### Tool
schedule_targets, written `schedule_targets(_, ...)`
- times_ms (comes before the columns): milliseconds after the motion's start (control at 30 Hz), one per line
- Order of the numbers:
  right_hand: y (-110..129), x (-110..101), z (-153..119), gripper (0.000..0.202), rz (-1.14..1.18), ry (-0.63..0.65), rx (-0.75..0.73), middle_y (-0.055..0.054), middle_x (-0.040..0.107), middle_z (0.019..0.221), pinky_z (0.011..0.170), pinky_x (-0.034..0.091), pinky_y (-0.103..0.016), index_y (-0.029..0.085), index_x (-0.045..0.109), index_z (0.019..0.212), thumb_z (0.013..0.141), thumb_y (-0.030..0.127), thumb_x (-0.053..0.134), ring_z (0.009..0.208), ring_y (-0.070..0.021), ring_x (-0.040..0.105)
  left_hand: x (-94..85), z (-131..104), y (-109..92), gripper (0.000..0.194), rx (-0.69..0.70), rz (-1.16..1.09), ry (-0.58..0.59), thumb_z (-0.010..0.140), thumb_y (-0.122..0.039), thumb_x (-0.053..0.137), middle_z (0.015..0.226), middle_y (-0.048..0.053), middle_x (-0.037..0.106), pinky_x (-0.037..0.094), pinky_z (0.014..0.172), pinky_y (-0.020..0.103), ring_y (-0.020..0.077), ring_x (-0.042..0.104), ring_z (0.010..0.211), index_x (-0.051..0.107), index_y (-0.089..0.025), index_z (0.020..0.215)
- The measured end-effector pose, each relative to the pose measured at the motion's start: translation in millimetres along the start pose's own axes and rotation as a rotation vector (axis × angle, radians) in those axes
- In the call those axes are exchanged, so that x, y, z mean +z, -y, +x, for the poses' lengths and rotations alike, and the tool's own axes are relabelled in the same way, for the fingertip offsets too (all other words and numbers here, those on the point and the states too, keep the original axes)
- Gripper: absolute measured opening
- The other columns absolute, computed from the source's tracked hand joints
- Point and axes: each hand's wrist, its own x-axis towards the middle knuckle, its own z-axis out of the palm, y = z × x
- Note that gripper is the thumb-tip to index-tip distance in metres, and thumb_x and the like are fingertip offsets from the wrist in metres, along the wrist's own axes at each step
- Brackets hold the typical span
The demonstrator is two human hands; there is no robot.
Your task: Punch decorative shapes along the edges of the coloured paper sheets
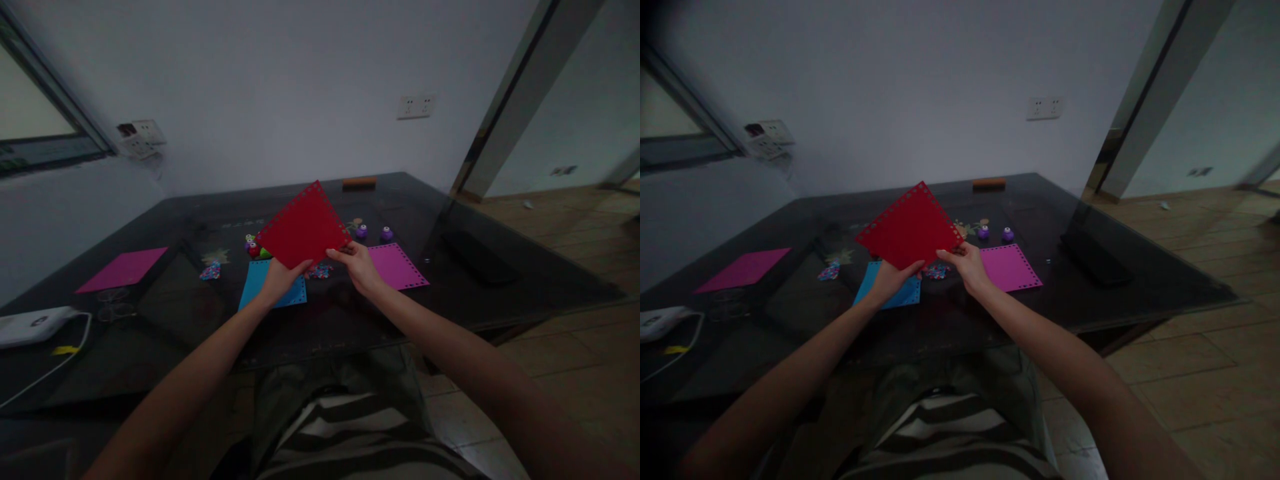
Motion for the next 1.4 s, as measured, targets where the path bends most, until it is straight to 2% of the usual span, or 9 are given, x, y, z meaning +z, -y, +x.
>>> schedule_targets(200, -0.1, -1.5, 1.3, 0.027, 0.005, 0.003, -0.011, -0.003, 0.070, 0.081, 0.086, 0.046, -0.038, 0.021, 0.067, 0.074, 0.051, 0.026, 0.080, 0.079, -0.0188, 0.064, 2.2, -1.5, 1.1, 0.019, -0.004, -0.051, 0.001, 0.076, -0.034, 0.061, 0.067, 0.007, 0.069, 0.053, 0.068, 0.034, 0.0202, 0.064, 0.062, 0.063, -0.015, 0.075)
schedule_targets(400, -2.7, -0.6, 2.2, 0.030, 0.007, 0.015, -0.017, -0.004, 0.071, 0.085, 0.088, 0.046, -0.040, 0.021, 0.067, 0.077, 0.052, 0.029, 0.081, 0.084, -0.0204, 0.064, 4.2, -1.4, 1.4, 0.022, -0.020, -0.065, -0.058, 0.076, -0.033, 0.061, 0.074, 0.008, 0.070, 0.052, 0.062, 0.032, 0.0208, 0.063, 0.063, 0.063, -0.014, 0.087)
schedule_targets(533, -4.0, 0.3, 1.7, 0.030, 0.019, 0.028, -0.032, -0.004, 0.071, 0.086, 0.088, 0.046, -0.039, 0.021, 0.068, 0.080, 0.053, 0.028, 0.080, 0.082, -0.0196, 0.064, 5.6, -0.8, -1.9, 0.020, -0.051, -0.092, -0.050, 0.075, -0.033, 0.061, 0.069, 0.007, 0.069, 0.049, 0.055, 0.031, 0.0175, 0.058, 0.053, 0.062, -0.014, 0.081)
schedule_targets(667, -5.3, 0.3, 2.3, 0.032, 0.010, 0.021, -0.046, -0.004, 0.071, 0.086, 0.088, 0.047, -0.039, 0.019, 0.068, 0.080, 0.052, 0.027, 0.080, 0.081, -0.0191, 0.064, 6.2, -0.3, -1.6, 0.020, -0.064, -0.106, -0.054, 0.074, -0.035, 0.062, 0.060, 0.006, 0.065, 0.047, 0.053, 0.029, 0.0172, 0.057, 0.052, 0.060, -0.015, 0.074)
schedule_targets(800, -7.2, -0.4, 3.4, 0.032, 0.003, 0.023, -0.061, -0.004, 0.071, 0.087, 0.088, 0.046, -0.039, 0.019, 0.067, 0.081, 0.052, 0.027, 0.080, 0.083, -0.0191, 0.064, 5.4, -0.3, 0.0, 0.022, -0.059, -0.118, -0.026, 0.076, -0.037, 0.060, 0.061, 0.005, 0.066, 0.047, 0.052, 0.029, 0.0157, 0.055, 0.049, 0.061, -0.015, 0.074)
schedule_targets(1400, -2.8, 0.2, 1.8, 0.030, -0.035, 0.004, -0.013, -0.004, 0.069, 0.082, 0.086, 0.047, -0.039, 0.019, 0.064, 0.075, 0.052, 0.024, 0.080, 0.084, -0.0194, 0.064, 1.9, 0.5, 4.0, 0.026, 0.015, -0.042, -0.024, 0.079, -0.038, 0.057, 0.056, 0.005, 0.062, 0.047, 0.059, 0.031, 0.0172, 0.055, 0.051, 0.062, -0.016, 0.065)
